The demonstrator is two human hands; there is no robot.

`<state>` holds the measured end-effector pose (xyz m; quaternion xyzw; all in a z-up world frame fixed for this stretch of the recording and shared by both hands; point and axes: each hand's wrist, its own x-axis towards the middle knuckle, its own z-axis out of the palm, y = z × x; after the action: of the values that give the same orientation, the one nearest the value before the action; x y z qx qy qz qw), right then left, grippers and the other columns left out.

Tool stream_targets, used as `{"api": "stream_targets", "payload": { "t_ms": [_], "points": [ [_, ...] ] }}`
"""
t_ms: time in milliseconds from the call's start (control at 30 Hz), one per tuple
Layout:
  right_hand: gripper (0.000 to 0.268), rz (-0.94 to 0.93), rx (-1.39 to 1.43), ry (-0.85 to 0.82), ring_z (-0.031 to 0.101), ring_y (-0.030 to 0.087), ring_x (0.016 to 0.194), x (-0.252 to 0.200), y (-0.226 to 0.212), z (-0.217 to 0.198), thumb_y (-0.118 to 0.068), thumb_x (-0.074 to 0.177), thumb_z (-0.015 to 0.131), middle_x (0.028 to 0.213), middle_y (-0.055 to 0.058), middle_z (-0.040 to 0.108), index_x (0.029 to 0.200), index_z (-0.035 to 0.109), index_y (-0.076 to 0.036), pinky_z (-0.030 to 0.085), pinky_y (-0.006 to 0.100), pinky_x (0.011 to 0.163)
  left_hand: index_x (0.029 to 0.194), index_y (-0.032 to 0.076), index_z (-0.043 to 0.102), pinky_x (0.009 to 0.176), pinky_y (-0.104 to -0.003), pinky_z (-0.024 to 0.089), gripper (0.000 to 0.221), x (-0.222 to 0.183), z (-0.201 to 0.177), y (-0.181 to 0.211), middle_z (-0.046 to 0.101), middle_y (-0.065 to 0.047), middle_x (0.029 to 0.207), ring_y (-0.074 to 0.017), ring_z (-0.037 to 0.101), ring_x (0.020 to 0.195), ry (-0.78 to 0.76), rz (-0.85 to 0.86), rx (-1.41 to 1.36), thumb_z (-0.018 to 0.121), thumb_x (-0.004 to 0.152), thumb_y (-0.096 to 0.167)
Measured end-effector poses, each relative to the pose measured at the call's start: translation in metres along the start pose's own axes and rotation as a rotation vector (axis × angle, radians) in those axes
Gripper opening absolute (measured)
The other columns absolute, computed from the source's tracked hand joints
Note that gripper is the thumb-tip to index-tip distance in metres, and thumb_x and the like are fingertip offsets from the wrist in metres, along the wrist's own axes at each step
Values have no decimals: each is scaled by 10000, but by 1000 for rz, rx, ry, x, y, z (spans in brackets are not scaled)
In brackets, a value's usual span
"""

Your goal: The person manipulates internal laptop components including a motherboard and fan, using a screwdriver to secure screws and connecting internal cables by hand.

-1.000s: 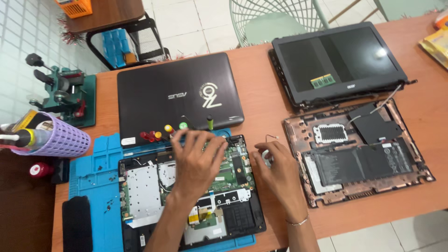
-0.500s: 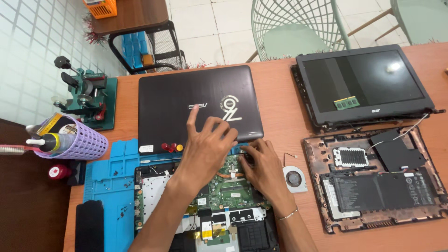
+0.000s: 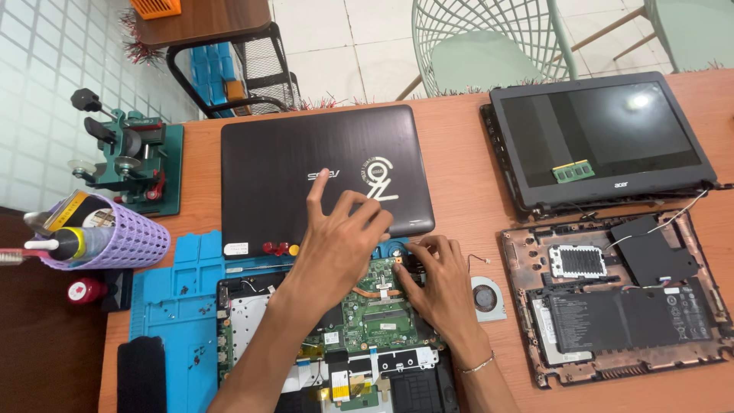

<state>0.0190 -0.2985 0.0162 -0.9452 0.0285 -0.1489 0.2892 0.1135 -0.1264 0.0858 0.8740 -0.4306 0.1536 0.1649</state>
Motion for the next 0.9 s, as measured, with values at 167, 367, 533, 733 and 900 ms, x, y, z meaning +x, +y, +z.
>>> {"api": "stream_targets", "payload": {
  "t_ms": [167,367,533,733,900],
  "points": [
    [367,8,-12,3,591,256,992,-3,5,4,-247,821,801,1079,97,647,1100,743,-16,521,404,886,1000,91,715,1195,-649,170,227,4,-3,-3,669,-29,967,-243,613,1053,18,-27,-104,743,905,296],
    [351,-9,-14,28,597,266,1022,-2,3,5,-224,814,805,1075,102,652,1091,744,-17,520,398,903,1017,104,724,1202,-633,180,205,2,-14,-4,671,-15,974,-236,619,1052,57,-32,-83,741,888,262],
    [332,-48,8,63,605,279,1034,-2,-8,-1,-174,813,796,1100,106,656,1102,737,-23,510,410,910,1019,107,722,1202,-623,189,184,-7,-29,-4,667,-9,959,-217,625,1035,90,-51,-131,753,898,242],
    [337,-68,70,78,624,291,1056,-3,-31,-4,-129,816,783,1129,116,650,1135,723,-36,524,408,897,1015,104,710,1199,-603,202,181,-30,-64,-6,666,-5,943,-209,633,1025,149,-92,-242,767,881,211],
    [350,-117,122,3,634,295,1039,-11,-62,0,-130,819,788,1154,109,661,1150,718,-38,526,411,879,1020,107,702,1204,-575,238,192,-67,-92,-16,681,-10,960,-206,651,1001,203,-183,-297,781,866,190]
  ]
}}
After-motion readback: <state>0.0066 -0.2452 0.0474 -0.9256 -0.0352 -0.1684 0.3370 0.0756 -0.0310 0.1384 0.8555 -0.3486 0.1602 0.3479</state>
